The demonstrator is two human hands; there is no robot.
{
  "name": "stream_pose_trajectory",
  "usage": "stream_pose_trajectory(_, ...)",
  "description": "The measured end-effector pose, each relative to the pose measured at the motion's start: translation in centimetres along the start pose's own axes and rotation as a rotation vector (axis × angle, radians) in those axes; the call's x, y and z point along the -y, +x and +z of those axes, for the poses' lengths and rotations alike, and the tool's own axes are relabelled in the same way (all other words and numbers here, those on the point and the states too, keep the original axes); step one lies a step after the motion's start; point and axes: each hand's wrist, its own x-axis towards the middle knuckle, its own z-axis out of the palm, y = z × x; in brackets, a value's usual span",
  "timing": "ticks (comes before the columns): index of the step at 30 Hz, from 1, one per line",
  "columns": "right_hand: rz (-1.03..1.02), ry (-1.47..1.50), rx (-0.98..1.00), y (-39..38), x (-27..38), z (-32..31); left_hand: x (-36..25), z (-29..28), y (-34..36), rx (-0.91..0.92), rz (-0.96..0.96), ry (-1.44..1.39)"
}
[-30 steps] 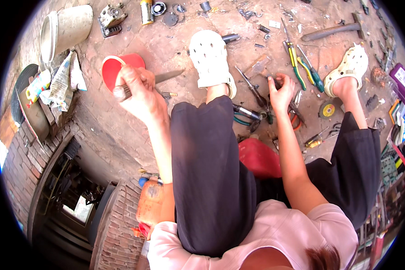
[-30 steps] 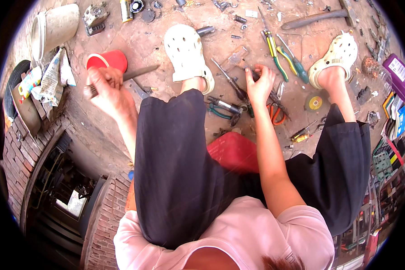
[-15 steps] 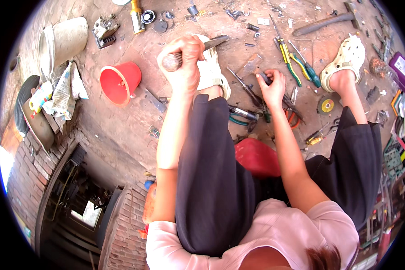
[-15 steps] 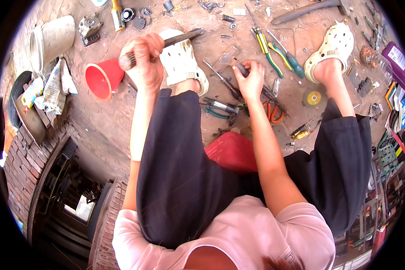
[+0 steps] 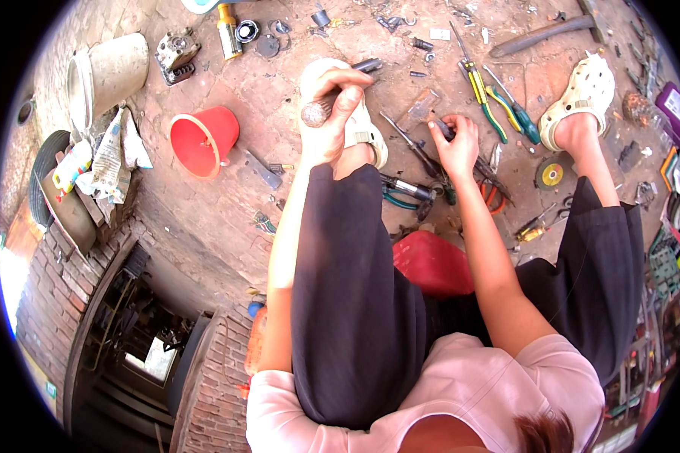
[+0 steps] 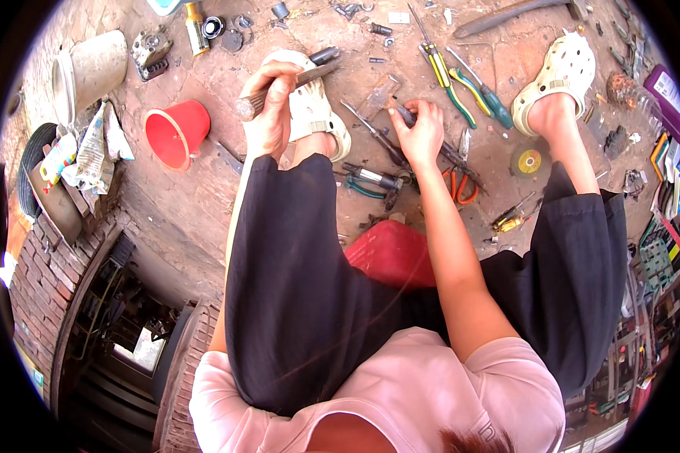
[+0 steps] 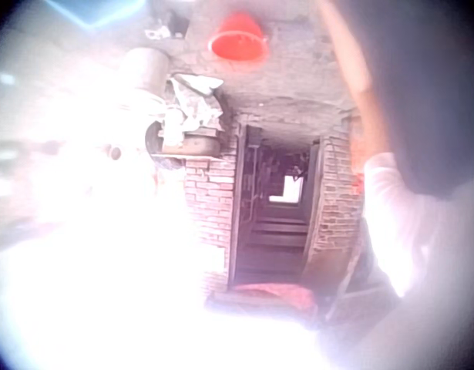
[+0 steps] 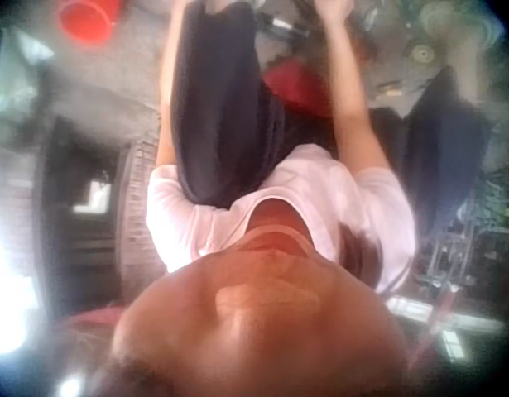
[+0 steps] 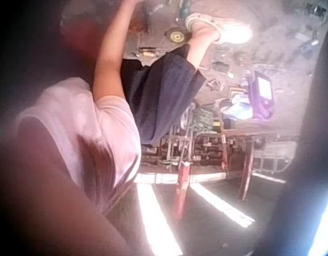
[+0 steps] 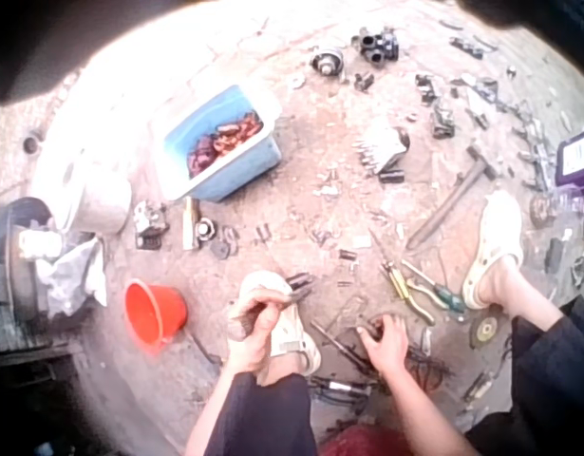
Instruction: The person sits on the ground and uses pliers, a screwdriver, and a hammer to disassemble and adjust a small cylindrical mechanical part. They repeatedly remove and reinsert components, strike the part with a hammer, and manipulate internal pieces with tools.
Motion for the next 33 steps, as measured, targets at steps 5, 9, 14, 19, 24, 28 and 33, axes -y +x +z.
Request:
stream_pose_trajectory(5, -0.010, 0.008, -0.013, 0.0, -0.5, 0.4, -1.0, 0.9, 0.6, -0.344, 0.034, -0.316)
stream_pose_trajectory(9, -0.014, -0.028, -0.026, 0.0, -0.2, 0.4, -0.5, 0.4, -0.3, -0.168, 0.110, -0.248)
stream_pose_trajectory(14, -0.027, -0.011, -0.038, 0.0, -0.2, 0.5, 0.0, -0.3, -0.1, 0.084, -0.031, -0.150)
stream_pose_trajectory(19, -0.027, -0.034, -0.037, -0.1, 0.0, 0.5, 0.7, 0.1, -0.2, -0.070, -0.001, -0.184)
stream_pose_trajectory(24, -0.025, -0.019, -0.035, -0.1, 0.4, 0.4, -2.5, 0.5, -0.7, -0.173, -0.010, -0.218)
stream_pose_trajectory(28, -0.015, -0.038, -0.068, 0.1, -0.5, 0.6, -1.7, -0.4, 0.4, 0.025, 0.217, -0.292)
stream_pose_trajectory(33, -0.006, -0.015, -0.028, 0.0, 0.4, 0.2, -1.5, -1.0, 0.6, -0.081, 0.220, -0.064)
